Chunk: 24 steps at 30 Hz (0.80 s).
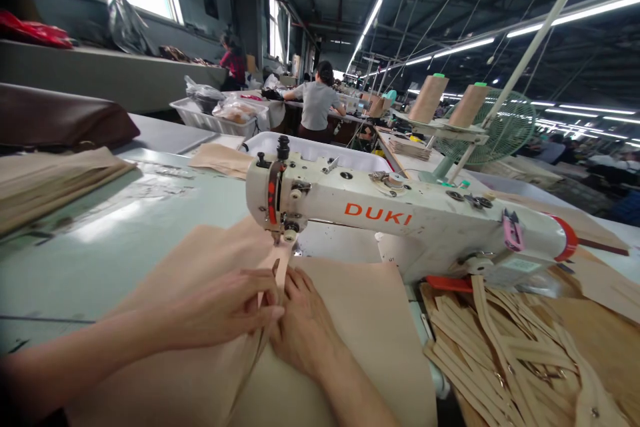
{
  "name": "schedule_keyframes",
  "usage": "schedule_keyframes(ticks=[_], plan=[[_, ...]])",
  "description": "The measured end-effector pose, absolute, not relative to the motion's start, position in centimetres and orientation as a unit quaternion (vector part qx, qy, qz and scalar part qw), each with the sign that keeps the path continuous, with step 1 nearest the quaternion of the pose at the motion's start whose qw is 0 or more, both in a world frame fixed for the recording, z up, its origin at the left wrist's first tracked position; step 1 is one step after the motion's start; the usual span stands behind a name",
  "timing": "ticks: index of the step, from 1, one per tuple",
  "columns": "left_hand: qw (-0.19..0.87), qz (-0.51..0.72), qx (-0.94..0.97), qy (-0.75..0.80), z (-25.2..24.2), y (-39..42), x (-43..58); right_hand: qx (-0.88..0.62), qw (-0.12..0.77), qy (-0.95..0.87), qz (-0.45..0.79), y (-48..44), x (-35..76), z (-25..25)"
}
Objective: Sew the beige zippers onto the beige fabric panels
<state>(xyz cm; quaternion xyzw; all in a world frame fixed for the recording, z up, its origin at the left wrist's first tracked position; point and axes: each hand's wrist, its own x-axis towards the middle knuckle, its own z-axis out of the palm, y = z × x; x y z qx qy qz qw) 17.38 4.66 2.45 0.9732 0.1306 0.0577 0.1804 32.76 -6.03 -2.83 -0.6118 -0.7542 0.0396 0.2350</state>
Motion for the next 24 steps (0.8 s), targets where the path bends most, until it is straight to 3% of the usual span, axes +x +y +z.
schedule_keyframes(ticks=[3,10,24], plan=[[0.244,0.121,0.956,0.111,0.9,6.9,15.5,-0.616,0.232,-0.752,0.031,-6.0,32.8,-2.8],[0.115,0.107,0.98,0.122,-3.9,10.1,13.5,-0.635,0.205,-0.745,0.021,-6.0,32.8,-3.1],[0.145,0.091,0.98,0.1,-2.9,7.3,12.6,-0.617,0.189,-0.763,0.026,-5.7,32.8,-3.0]])
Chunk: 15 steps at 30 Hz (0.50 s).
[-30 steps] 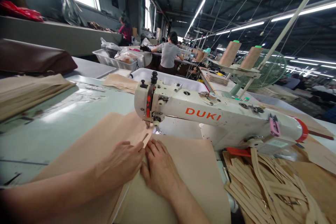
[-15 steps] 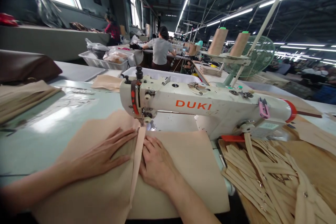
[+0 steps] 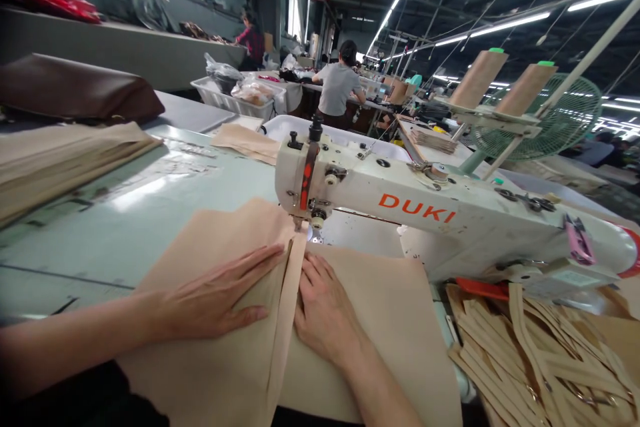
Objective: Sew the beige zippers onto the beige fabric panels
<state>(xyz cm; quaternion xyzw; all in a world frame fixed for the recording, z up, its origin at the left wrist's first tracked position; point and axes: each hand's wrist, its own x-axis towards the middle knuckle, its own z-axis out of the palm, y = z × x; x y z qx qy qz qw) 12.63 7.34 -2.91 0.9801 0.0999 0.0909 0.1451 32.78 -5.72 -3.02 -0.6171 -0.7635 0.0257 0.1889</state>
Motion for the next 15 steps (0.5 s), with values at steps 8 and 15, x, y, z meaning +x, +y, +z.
schedule_keyframes(ticks=[8,15], plan=[[0.164,0.083,0.979,0.084,-2.9,9.1,14.2,-0.608,0.196,-0.769,0.025,-5.6,32.8,-2.8],[0.175,0.076,0.978,0.082,-3.0,8.0,12.8,-0.609,0.197,-0.768,0.028,-5.6,32.8,-2.8]])
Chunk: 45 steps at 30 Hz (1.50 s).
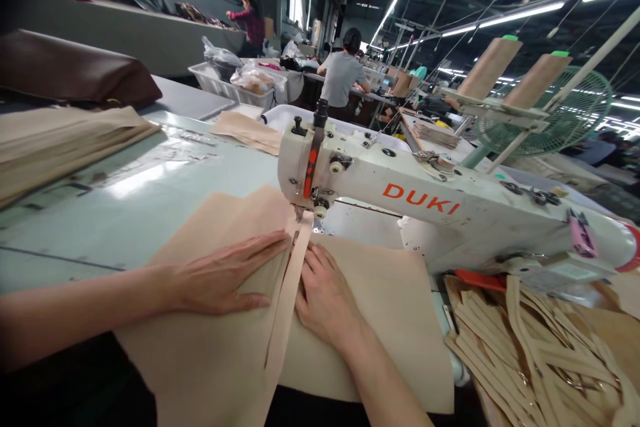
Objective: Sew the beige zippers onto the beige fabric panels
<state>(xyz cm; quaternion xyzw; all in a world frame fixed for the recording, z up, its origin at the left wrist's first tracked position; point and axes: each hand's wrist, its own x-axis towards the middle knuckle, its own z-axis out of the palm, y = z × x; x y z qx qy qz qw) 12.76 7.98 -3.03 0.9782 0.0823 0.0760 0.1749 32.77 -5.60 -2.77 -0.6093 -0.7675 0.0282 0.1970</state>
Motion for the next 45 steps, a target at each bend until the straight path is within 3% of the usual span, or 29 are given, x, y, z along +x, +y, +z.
schedule_keyframes(ticks=[19,23,27,34,45], plan=[[0.169,0.082,0.981,0.048,-2.1,8.5,13.0,-0.618,0.194,-0.761,0.042,-5.7,32.9,-2.8],[0.163,0.108,0.979,0.062,-1.5,8.2,13.8,-0.634,0.252,-0.727,0.077,-5.4,33.8,-2.0],[0.148,0.135,0.978,0.058,-1.8,8.1,14.0,-0.699,0.342,-0.629,0.007,-4.7,34.2,-1.2],[0.157,0.123,0.977,0.069,-2.6,8.6,14.2,-0.65,0.202,-0.733,-0.02,-3.2,33.4,-3.0],[0.133,0.148,0.977,0.075,-3.8,10.7,15.5,-0.651,0.165,-0.74,-0.037,-1.1,35.8,-3.8]])
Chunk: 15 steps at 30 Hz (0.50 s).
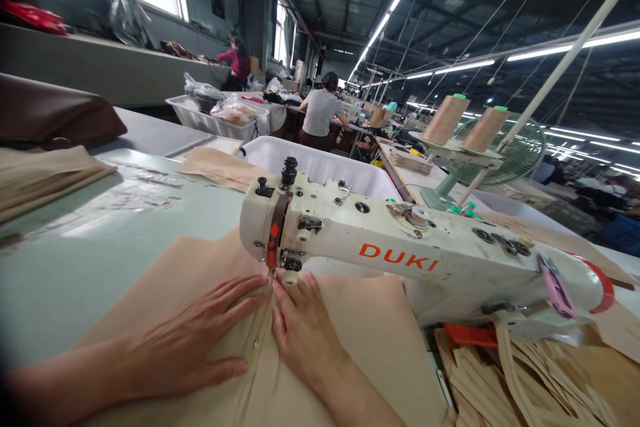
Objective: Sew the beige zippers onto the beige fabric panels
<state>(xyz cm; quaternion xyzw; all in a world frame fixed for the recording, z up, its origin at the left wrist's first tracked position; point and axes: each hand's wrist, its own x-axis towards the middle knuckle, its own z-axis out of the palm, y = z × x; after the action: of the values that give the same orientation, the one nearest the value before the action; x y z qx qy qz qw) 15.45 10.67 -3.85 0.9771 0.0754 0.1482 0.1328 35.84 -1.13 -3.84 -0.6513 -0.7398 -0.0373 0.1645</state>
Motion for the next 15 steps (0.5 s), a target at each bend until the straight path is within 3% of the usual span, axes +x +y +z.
schedule_keyframes(ticks=[15], plan=[[0.125,0.172,0.976,0.052,-3.71,11.08,15.43,-0.643,0.158,-0.747,-0.067,-1.04,36.18,-4.52]])
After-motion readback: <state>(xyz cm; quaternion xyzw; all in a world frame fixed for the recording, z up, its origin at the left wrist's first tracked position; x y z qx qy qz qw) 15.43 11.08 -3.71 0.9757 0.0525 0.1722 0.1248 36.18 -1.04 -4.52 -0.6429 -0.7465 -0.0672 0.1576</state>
